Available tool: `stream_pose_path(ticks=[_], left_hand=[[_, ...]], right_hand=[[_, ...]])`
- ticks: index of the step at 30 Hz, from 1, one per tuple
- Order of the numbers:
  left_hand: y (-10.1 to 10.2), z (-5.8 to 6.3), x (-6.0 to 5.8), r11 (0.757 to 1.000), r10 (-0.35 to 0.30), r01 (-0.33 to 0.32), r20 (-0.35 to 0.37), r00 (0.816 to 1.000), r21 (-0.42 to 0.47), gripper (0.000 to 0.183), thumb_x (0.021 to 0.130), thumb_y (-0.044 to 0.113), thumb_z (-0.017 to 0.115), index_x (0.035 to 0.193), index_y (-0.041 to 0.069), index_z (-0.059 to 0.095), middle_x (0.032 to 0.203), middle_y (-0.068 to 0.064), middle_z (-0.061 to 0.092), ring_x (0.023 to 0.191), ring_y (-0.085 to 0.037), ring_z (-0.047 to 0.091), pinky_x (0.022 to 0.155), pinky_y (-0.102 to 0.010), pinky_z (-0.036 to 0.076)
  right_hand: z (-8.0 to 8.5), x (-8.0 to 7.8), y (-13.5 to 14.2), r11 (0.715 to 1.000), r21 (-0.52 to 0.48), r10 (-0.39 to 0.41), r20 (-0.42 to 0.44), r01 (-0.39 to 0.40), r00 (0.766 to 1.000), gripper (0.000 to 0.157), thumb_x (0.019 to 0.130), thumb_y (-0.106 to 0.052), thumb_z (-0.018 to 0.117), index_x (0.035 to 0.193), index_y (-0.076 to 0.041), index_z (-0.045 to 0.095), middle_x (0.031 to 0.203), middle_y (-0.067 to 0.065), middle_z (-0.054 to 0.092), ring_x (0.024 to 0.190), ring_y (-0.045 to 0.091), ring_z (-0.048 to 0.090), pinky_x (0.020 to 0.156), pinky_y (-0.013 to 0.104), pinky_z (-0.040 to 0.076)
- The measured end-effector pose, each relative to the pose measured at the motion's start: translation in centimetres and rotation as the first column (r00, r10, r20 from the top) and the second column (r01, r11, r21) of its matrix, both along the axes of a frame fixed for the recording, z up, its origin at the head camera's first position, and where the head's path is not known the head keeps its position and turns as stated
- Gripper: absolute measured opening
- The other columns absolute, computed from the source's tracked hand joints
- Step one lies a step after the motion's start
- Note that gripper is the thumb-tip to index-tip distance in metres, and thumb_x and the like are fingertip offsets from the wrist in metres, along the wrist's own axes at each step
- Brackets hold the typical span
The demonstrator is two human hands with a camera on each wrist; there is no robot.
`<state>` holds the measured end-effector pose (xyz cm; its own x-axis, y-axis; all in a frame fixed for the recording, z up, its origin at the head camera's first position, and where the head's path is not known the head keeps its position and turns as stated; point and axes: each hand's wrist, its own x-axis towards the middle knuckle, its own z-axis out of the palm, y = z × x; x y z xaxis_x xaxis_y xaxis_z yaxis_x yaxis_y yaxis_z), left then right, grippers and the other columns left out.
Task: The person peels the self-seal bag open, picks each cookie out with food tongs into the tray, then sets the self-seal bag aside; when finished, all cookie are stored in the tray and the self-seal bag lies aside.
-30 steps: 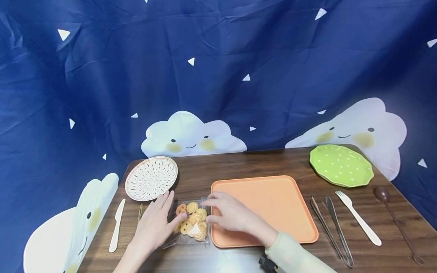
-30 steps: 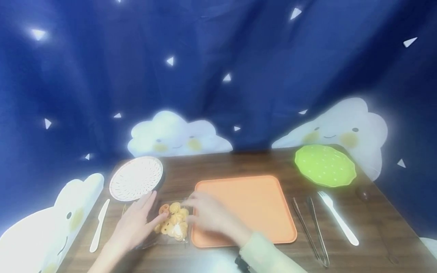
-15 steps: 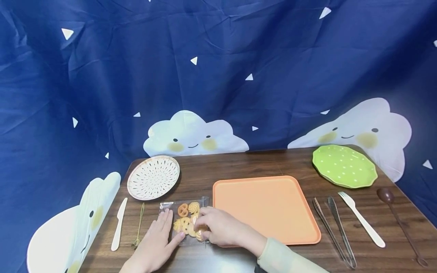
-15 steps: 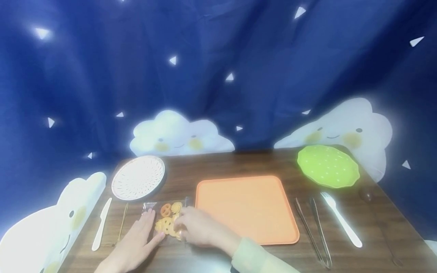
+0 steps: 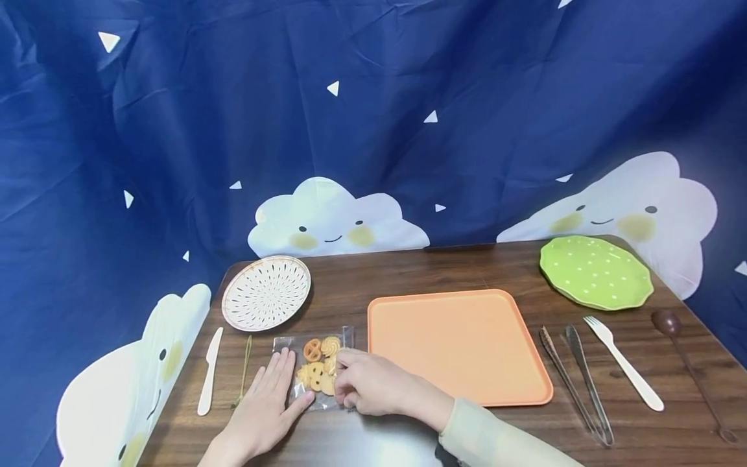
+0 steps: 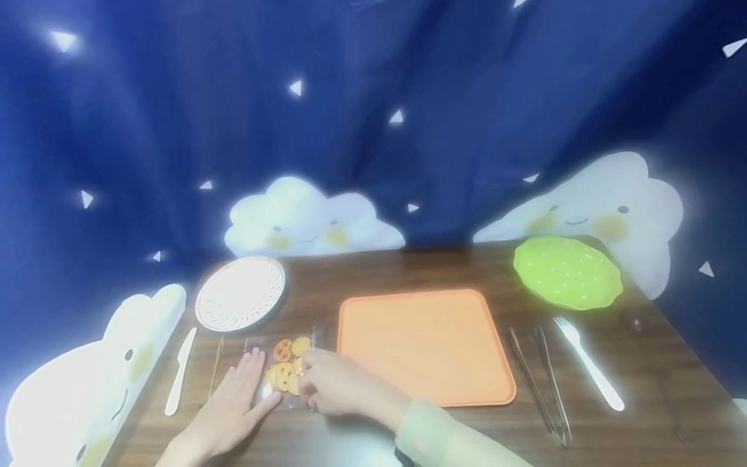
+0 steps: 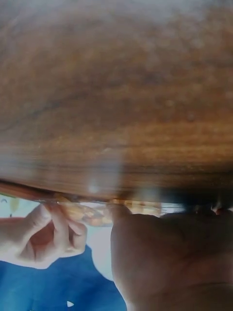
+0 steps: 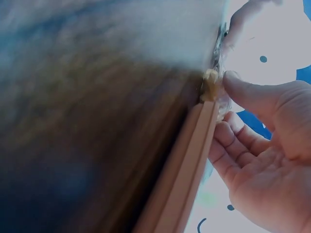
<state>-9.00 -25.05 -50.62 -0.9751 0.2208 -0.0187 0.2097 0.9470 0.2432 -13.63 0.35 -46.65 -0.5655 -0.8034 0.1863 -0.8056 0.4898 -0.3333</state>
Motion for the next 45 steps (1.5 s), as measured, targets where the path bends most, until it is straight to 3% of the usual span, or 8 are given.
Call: stream_pose_path(ticks=[11, 24, 28, 32, 34, 40, 45], left_hand=[[-0.2, 0.1, -0.1, 1.000, -0.008, 0.008, 0.006, 1.000, 0.004, 0.087, 0.100, 0.065, 0.045, 0.158, 0.003, 0.028, 0.168, -0.017, 0.025, 0.158, -0.035, 0.024, 0.127, -0.058, 0.024], [-0.4, 0.9, -0.3, 0.999, -0.032, 0.032, -0.013, 0.999, 0.001, 0.087, 0.099, 0.063, 0.049, 0.157, 0.001, 0.031, 0.167, -0.018, 0.029, 0.157, -0.035, 0.027, 0.126, -0.058, 0.027], [-0.6, 0.8, -0.3, 0.999, -0.036, 0.036, -0.003, 0.999, 0.000, 0.087, 0.099, 0.063, 0.049, 0.157, 0.001, 0.031, 0.167, -0.019, 0.029, 0.157, -0.035, 0.027, 0.126, -0.058, 0.028], [-1.0, 0.6, -0.1, 1.000, -0.029, 0.029, 0.025, 0.999, 0.006, 0.089, 0.098, 0.065, 0.048, 0.157, 0.002, 0.030, 0.167, -0.019, 0.027, 0.157, -0.036, 0.026, 0.126, -0.058, 0.027], [-1.3, 0.5, 0.1, 1.000, -0.022, 0.022, 0.043, 0.999, 0.010, 0.089, 0.098, 0.067, 0.046, 0.158, 0.002, 0.030, 0.167, -0.019, 0.027, 0.157, -0.036, 0.025, 0.126, -0.058, 0.027], [-1.8, 0.5, 0.5, 1.000, -0.009, 0.008, 0.060, 0.998, 0.017, 0.089, 0.098, 0.067, 0.045, 0.157, 0.002, 0.031, 0.167, -0.020, 0.028, 0.157, -0.037, 0.025, 0.126, -0.059, 0.027], [-1.9, 0.4, 0.6, 1.000, -0.011, 0.011, 0.049, 0.999, 0.011, 0.088, 0.099, 0.066, 0.047, 0.157, 0.002, 0.031, 0.167, -0.020, 0.028, 0.157, -0.037, 0.025, 0.125, -0.059, 0.027]], right_hand=[[0.8, -0.3, 1.2, 0.998, 0.047, -0.048, -0.075, 0.052, 0.996, 0.020, 0.078, -0.024, 0.080, 0.069, -0.031, 0.064, 0.094, -0.013, 0.051, 0.087, 0.004, 0.045, 0.077, 0.019, 0.045], [0.8, -0.3, 3.6, 0.996, 0.037, -0.088, 0.063, 0.086, 0.994, 0.015, 0.079, -0.020, 0.078, 0.071, -0.030, 0.070, 0.094, -0.012, 0.053, 0.093, 0.004, 0.045, 0.085, 0.022, 0.046], [1.3, -0.9, 3.4, 0.998, 0.038, -0.058, 0.096, 0.055, 0.994, 0.007, 0.083, -0.024, 0.078, 0.086, -0.030, 0.076, 0.098, -0.010, 0.056, 0.094, 0.004, 0.048, 0.084, 0.021, 0.046], [2.6, -2.1, 2.4, 0.997, 0.060, -0.058, 0.075, 0.054, 0.995, 0.023, 0.088, -0.024, 0.075, 0.109, -0.030, 0.077, 0.103, -0.008, 0.060, 0.093, 0.006, 0.051, 0.082, 0.022, 0.048], [3.1, -2.9, 1.5, 0.996, 0.067, -0.066, 0.074, 0.061, 0.995, 0.025, 0.089, -0.021, 0.073, 0.112, -0.029, 0.077, 0.102, -0.006, 0.062, 0.092, 0.007, 0.052, 0.080, 0.024, 0.049], [2.4, -5.2, -1.0, 0.995, 0.090, -0.054, 0.157, 0.040, 0.986, 0.019, 0.087, -0.013, 0.073, 0.099, -0.026, 0.079, 0.093, -0.007, 0.063, 0.083, 0.005, 0.056, 0.074, 0.020, 0.050], [1.1, -6.0, -2.3, 0.993, 0.102, -0.080, 0.196, 0.061, 0.977, 0.017, 0.080, -0.009, 0.075, 0.082, -0.025, 0.077, 0.083, -0.011, 0.062, 0.076, 0.003, 0.054, 0.068, 0.015, 0.046]])
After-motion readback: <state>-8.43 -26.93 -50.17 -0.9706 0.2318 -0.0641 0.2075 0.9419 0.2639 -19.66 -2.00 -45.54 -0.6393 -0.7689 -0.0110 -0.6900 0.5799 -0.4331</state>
